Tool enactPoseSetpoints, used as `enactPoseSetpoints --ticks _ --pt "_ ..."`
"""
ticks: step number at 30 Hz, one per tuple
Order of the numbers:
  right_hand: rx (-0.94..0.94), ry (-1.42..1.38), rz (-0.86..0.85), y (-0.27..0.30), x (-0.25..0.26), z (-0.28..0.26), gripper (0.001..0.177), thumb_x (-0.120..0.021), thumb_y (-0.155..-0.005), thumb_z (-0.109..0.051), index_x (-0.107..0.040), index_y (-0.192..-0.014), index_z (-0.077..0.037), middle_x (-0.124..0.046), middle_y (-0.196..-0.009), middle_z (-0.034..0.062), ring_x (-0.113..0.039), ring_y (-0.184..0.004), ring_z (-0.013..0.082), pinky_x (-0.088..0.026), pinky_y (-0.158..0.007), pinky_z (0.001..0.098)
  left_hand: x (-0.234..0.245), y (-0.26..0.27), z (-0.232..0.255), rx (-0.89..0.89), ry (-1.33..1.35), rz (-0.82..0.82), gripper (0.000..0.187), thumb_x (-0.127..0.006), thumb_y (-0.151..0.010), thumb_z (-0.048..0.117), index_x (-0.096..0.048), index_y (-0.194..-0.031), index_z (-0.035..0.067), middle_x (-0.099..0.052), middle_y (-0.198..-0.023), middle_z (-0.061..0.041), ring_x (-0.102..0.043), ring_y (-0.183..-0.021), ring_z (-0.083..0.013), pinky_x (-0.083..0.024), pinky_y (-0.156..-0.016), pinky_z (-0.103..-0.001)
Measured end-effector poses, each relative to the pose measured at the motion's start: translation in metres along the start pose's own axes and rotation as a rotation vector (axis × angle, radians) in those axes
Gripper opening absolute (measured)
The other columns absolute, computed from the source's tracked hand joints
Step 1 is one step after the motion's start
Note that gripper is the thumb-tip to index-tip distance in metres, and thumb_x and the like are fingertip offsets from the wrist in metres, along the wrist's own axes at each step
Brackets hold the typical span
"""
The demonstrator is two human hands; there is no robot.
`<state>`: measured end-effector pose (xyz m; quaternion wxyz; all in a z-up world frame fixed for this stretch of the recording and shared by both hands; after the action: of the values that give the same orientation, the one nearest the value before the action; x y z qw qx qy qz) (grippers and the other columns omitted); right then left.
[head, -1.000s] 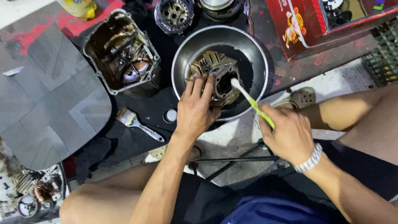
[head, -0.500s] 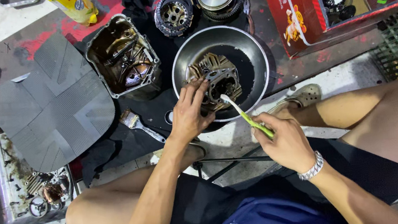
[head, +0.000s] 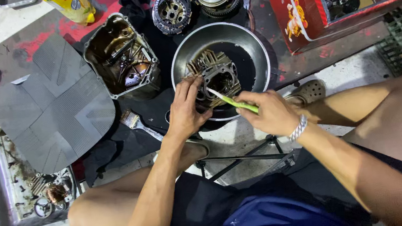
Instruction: The person cleans a disassembled engine cylinder block using a toothbrush and a metal bowl filled with dark liquid. They scrub the exterior and interior surfaces of the cylinder, repeatedly dipping the brush into the liquid and rotating the part to access different areas.
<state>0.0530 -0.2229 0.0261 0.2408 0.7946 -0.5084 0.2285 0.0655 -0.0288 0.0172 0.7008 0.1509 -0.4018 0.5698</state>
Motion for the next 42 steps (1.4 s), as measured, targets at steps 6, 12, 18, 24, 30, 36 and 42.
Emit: enactPoseSetpoints --ticks 6,12,18,24,30,36,42 --pt "0.060 0.198 -0.160 -0.008 0.011 0.006 0.026 -0.070 -0.086 -0.026 -0.074 -0.110 -0.018 -0.074 -0.074 0.0116 -0.071 -0.061 0.0315 -0.054 -0.058 0.0437 0.007 -0.001 0.002 -0.044 0.031 0.045 0.089 -0.090 -0.059 0.010 -0.052 -0.139 0.004 -0.055 -0.138 -0.015 -0.053 -0.131 -0.0377 -0.050 -0.108 -0.044" --pt "0.200 0.167 -0.077 -0.001 0.012 0.015 0.026 -0.072 -0.089 -0.029 -0.073 -0.111 -0.016 -0.075 -0.083 0.0122 -0.071 -0.069 0.0337 -0.055 -0.062 0.0441 0.000 -0.001 0.006 -0.034 -0.002 -0.022 0.088 -0.088 -0.059 0.008 -0.053 -0.140 0.005 -0.055 -0.137 -0.014 -0.053 -0.132 -0.0369 -0.050 -0.107 -0.042" --pt "0.226 0.145 -0.171 0.000 0.014 0.028 0.033 -0.070 -0.086 -0.029 -0.072 -0.116 -0.015 -0.076 -0.088 0.0112 -0.074 -0.073 0.0311 -0.057 -0.063 0.0417 -0.003 -0.002 0.014 -0.124 -0.011 -0.077 0.090 -0.088 -0.059 0.008 -0.052 -0.141 0.004 -0.055 -0.141 -0.013 -0.051 -0.133 -0.0374 -0.047 -0.111 -0.043" --pt "0.003 0.269 -0.277 -0.007 0.020 0.033 0.034 -0.068 -0.089 -0.034 -0.073 -0.121 -0.022 -0.074 -0.076 0.0143 -0.073 -0.068 0.0311 -0.056 -0.067 0.0414 0.001 -0.004 0.003 -0.075 0.038 -0.035 0.093 -0.088 -0.057 0.007 -0.051 -0.143 0.005 -0.055 -0.141 -0.013 -0.051 -0.133 -0.0379 -0.047 -0.112 -0.044" --pt "0.160 0.226 -0.189 -0.002 0.046 0.010 0.035 -0.077 -0.077 -0.027 -0.073 -0.109 -0.013 -0.072 -0.076 0.0137 -0.069 -0.063 0.0343 -0.054 -0.058 0.0430 0.000 -0.005 0.004 -0.092 0.029 -0.006 0.092 -0.089 -0.058 0.009 -0.051 -0.141 0.004 -0.053 -0.140 -0.016 -0.050 -0.135 -0.0385 -0.045 -0.113 -0.044" --pt "0.026 0.278 -0.200 -0.004 0.041 0.018 0.032 -0.074 -0.079 -0.030 -0.074 -0.109 -0.018 -0.071 -0.066 0.0122 -0.068 -0.055 0.0353 -0.054 -0.056 0.0442 0.003 -0.003 0.000 -0.053 0.080 -0.006 0.091 -0.089 -0.059 0.008 -0.052 -0.142 0.005 -0.055 -0.142 -0.014 -0.051 -0.136 -0.0358 -0.047 -0.114 -0.042" --pt "0.067 0.464 -0.029 -0.003 0.021 -0.013 0.024 -0.067 -0.090 -0.025 -0.074 -0.111 -0.016 -0.070 -0.069 0.0173 -0.069 -0.063 0.0388 -0.055 -0.060 0.0513 -0.002 -0.005 0.006 -0.045 -0.010 -0.003 0.094 -0.091 -0.057 0.009 -0.052 -0.142 0.005 -0.054 -0.140 -0.016 -0.051 -0.134 -0.0372 -0.047 -0.111 -0.043"
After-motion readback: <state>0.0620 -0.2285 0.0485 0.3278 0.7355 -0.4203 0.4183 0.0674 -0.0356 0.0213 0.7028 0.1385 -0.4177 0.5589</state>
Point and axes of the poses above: each hand's wrist, its own y-axis away from the middle knuckle, its own x-axis out of the back of the hand, z = x × y, the point moved 9 cm from there along -y, towards the middle knuckle
